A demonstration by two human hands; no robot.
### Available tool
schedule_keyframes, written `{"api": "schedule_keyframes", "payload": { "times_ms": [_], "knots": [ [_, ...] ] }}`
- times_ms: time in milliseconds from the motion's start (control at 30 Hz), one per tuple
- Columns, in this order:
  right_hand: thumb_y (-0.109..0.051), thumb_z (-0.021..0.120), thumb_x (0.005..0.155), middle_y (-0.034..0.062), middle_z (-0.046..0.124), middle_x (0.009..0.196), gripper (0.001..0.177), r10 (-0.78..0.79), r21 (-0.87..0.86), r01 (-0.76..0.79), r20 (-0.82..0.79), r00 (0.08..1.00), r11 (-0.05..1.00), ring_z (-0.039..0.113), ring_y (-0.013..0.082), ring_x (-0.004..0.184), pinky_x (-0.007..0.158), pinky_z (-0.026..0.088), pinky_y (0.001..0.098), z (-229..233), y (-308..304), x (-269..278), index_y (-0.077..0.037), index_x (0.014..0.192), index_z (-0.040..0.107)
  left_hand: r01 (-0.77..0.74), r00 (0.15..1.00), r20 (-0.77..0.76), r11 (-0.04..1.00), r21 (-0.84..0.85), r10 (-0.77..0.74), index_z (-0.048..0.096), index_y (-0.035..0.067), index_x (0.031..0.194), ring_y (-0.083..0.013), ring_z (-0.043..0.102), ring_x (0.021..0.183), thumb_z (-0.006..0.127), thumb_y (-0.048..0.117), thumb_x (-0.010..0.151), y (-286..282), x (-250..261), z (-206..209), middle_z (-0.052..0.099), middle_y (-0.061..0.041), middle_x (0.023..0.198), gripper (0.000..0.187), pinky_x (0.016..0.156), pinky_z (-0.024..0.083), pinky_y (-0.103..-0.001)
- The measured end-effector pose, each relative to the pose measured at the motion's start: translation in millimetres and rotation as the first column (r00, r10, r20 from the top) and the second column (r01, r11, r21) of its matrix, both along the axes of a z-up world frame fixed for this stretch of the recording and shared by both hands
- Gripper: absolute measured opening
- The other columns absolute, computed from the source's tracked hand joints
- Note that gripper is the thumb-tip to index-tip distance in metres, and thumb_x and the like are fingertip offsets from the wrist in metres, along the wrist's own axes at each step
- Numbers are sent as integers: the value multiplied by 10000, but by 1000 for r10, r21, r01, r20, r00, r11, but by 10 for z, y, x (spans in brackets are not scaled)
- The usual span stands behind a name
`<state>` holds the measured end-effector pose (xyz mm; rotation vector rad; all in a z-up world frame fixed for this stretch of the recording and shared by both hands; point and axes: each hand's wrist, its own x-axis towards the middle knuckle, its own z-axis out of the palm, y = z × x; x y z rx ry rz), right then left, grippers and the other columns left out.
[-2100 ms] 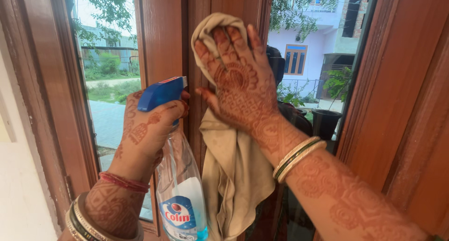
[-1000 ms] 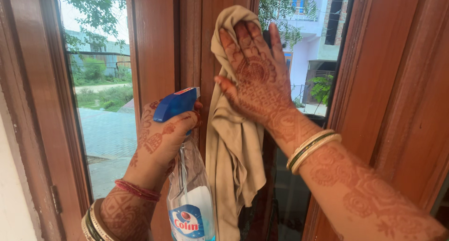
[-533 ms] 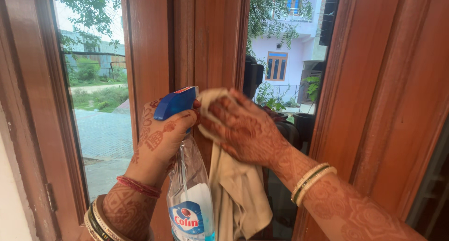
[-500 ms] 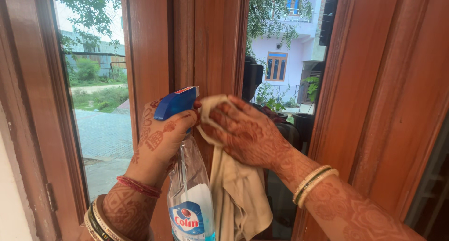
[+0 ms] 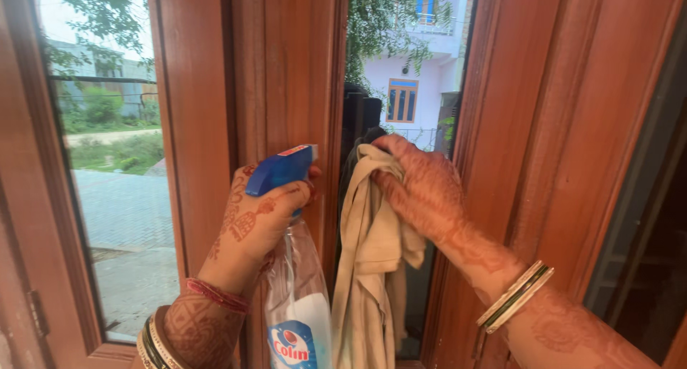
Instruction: The person cleans a glass window pane in a wooden frame by spraying it with a cleaning liquid and wiping it with a cloth.
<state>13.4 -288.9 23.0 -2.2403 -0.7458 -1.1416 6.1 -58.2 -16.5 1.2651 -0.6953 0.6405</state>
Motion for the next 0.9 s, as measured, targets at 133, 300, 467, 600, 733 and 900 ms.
{"api": "schedule_keyframes", "payload": {
  "times_ms": [133,300,467,600,733,900],
  "knots": [
    [-74,756,944,115,694,909,389,549,527,-323,-355,757,786,397,222,570,460,305,350,97,-55,92,-89,1294,588,238,970,-32,970,-59,-240,677,-48,1213,-187,717,874,666,1,821,-131,41,-28,740,-115,1047,395,809,600,-343],
    [-23,678,825,68,689,932,324,760,865,-310,-118,639,395,698,166,760,614,600,286,229,-232,135,-99,1129,596,269,962,-23,961,-56,-271,676,-49,1222,-169,703,911,668,-4,832,-215,81,-26,729,-118,1052,393,820,615,-354],
    [115,618,937,100,659,1167,354,777,615,-759,365,512,212,651,215,1097,961,557,313,460,-591,157,-60,1233,538,275,961,-15,960,-44,-276,683,-41,1233,-163,680,890,677,-7,832,-249,116,40,728,-119,1051,403,810,616,-351],
    [132,568,944,64,568,1348,470,695,333,-825,445,565,458,548,196,1327,1169,472,306,757,-796,-22,-105,1342,485,267,964,19,964,-13,-267,678,-47,1230,-167,700,903,685,22,842,-292,107,133,729,-123,1063,394,819,617,-344],
    [106,591,980,147,608,1328,427,-48,7,64,739,672,998,588,306,1325,1165,454,418,932,-1025,-61,-23,1386,570,281,959,37,959,-20,-280,667,-54,1241,-174,709,900,691,43,845,-400,123,177,732,-133,1072,408,820,623,-346],
    [-52,597,1073,135,580,1373,373,58,-113,44,762,645,993,576,284,1306,1153,460,355,641,-1220,84,-80,1443,566,329,944,12,944,-15,-329,662,-35,1268,-161,701,886,681,45,841,-529,184,158,730,-113,1061,435,816,623,-340]
  ]
}}
